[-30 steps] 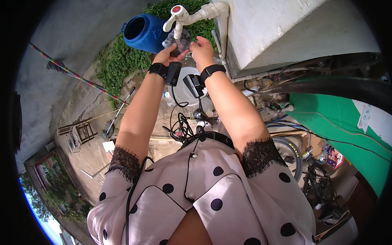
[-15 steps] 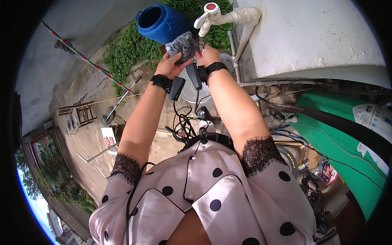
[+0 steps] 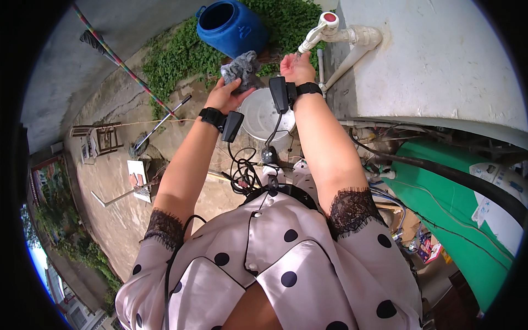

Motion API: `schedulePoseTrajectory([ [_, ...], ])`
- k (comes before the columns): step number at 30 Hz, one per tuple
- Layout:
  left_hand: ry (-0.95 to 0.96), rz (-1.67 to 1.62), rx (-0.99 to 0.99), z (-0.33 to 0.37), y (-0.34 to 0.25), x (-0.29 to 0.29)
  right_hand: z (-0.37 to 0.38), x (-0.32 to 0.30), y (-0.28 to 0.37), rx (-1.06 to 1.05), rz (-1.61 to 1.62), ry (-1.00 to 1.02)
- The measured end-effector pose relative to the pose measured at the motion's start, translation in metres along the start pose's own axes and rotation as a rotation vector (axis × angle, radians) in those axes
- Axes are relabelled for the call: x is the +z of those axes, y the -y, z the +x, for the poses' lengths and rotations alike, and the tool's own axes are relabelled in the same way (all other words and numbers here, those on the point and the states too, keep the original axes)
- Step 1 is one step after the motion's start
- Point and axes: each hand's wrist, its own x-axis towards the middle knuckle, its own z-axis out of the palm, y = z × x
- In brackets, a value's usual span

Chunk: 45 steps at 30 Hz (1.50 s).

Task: The person washes a rag by hand using soapy water from a bucket, pours out the bucket, and rinses the rag under running water from a faucet.

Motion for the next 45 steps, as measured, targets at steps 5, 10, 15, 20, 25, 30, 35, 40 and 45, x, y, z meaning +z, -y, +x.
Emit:
schedulePoseTrajectory([
  [5,-0.019,-0.036,-0.082,0.016,0.014,0.028,-0.029,0.003,0.011,-0.01,-0.013,0.131],
  [10,0.019,-0.129,-0.329,0.047,0.041,0.058,-0.056,0.006,0.035,0.043,-0.451,0.209],
  [15,0.297,0.322,-0.307,0.091,0.058,0.048,-0.091,0.026,0.042,0.163,-0.903,0.341],
  [20,0.187,0.276,-0.402,0.096,0.07,0.076,-0.077,0.008,0.063,-0.039,-1.046,0.171],
  [25,0.065,-0.053,-0.38,0.083,0.067,0.08,-0.065,-0.005,0.067,-0.07,-0.934,0.143],
  [30,0.141,-0.041,-0.428,0.062,0.05,0.065,-0.076,-0.008,0.047,-0.217,-1.116,-0.013],
  [35,0.246,0.073,-0.473,0.039,0.037,0.054,-0.071,-0.02,0.027,0.058,-0.823,0.246],
  [40,0.026,0.417,-0.474,0.02,0.028,0.054,-0.073,-0.017,0.017,0.078,-0.958,0.197],
  [45,-0.016,0.316,-0.502,0.029,0.029,0.036,-0.053,-0.027,0.012,-0.31,-1.053,0.131],
])
